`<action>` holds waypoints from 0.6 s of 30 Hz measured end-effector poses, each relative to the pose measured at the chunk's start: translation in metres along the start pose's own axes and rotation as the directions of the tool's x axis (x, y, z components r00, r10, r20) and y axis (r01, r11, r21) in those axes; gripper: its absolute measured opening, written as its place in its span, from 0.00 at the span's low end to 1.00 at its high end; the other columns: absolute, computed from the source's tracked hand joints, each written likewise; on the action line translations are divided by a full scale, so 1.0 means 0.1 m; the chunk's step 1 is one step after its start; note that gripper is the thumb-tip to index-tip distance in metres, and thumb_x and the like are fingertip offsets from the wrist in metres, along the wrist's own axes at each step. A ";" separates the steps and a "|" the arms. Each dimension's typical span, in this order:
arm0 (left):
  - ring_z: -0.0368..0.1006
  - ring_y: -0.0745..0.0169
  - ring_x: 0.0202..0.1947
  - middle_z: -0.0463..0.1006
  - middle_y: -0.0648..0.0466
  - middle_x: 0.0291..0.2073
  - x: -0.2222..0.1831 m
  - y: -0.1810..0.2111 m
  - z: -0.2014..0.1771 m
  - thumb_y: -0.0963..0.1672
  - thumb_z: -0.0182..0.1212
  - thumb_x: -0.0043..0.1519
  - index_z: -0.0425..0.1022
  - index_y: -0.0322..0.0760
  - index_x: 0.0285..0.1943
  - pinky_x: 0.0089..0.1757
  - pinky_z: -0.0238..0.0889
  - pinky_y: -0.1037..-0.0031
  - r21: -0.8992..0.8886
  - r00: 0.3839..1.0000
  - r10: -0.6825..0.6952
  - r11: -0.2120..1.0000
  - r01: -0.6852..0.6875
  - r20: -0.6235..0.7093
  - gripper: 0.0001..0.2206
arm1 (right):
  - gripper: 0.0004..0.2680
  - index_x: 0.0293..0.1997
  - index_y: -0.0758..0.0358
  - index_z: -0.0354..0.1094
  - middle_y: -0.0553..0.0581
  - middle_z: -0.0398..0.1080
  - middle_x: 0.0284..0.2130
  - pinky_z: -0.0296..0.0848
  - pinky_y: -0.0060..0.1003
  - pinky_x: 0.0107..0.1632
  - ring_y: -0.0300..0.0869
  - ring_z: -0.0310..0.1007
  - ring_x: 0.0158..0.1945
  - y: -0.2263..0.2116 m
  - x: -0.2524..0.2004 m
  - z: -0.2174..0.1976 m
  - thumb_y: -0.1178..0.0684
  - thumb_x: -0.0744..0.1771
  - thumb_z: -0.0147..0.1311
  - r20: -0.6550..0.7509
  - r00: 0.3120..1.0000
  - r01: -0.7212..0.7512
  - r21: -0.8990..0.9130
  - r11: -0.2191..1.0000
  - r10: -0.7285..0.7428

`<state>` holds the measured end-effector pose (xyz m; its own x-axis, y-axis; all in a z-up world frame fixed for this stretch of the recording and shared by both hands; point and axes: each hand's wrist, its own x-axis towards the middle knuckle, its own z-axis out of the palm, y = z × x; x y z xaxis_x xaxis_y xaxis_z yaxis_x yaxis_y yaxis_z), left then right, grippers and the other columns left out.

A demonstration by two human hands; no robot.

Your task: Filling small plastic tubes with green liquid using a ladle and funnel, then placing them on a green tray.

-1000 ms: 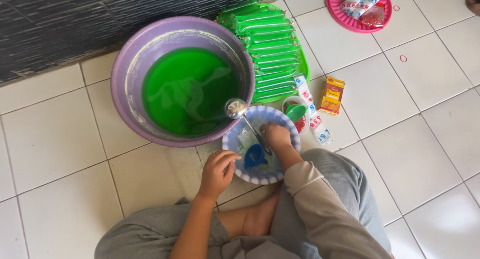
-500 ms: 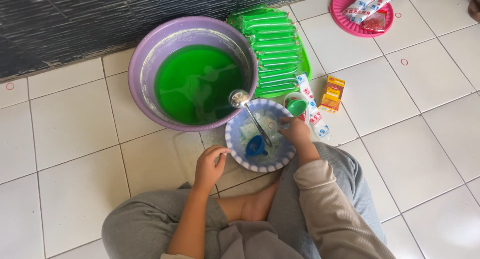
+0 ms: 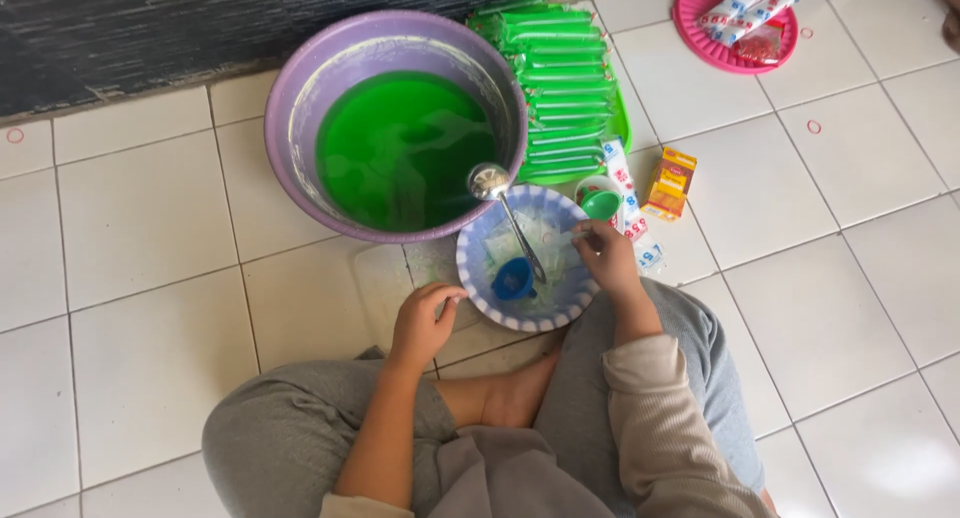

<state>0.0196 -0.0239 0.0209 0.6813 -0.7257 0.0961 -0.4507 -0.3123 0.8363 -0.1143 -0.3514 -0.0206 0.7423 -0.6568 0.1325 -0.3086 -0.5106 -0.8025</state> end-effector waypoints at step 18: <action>0.81 0.48 0.50 0.79 0.38 0.56 0.18 -0.49 0.04 0.46 0.54 0.69 0.69 0.31 0.69 0.48 0.76 0.65 -0.917 0.876 -0.333 0.073 0.393 0.349 0.21 | 0.05 0.35 0.54 0.75 0.51 0.70 0.33 0.71 0.37 0.34 0.45 0.69 0.28 -1.63 -1.20 1.25 0.58 0.68 0.53 0.063 0.421 0.889 0.171 0.425 -0.905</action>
<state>0.0517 -0.0243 -0.0202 0.5455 -0.7456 -0.3827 0.7636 0.2539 0.5938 -0.0785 -0.1202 0.0220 0.6294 0.2209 0.7451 0.6303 -0.7059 -0.3231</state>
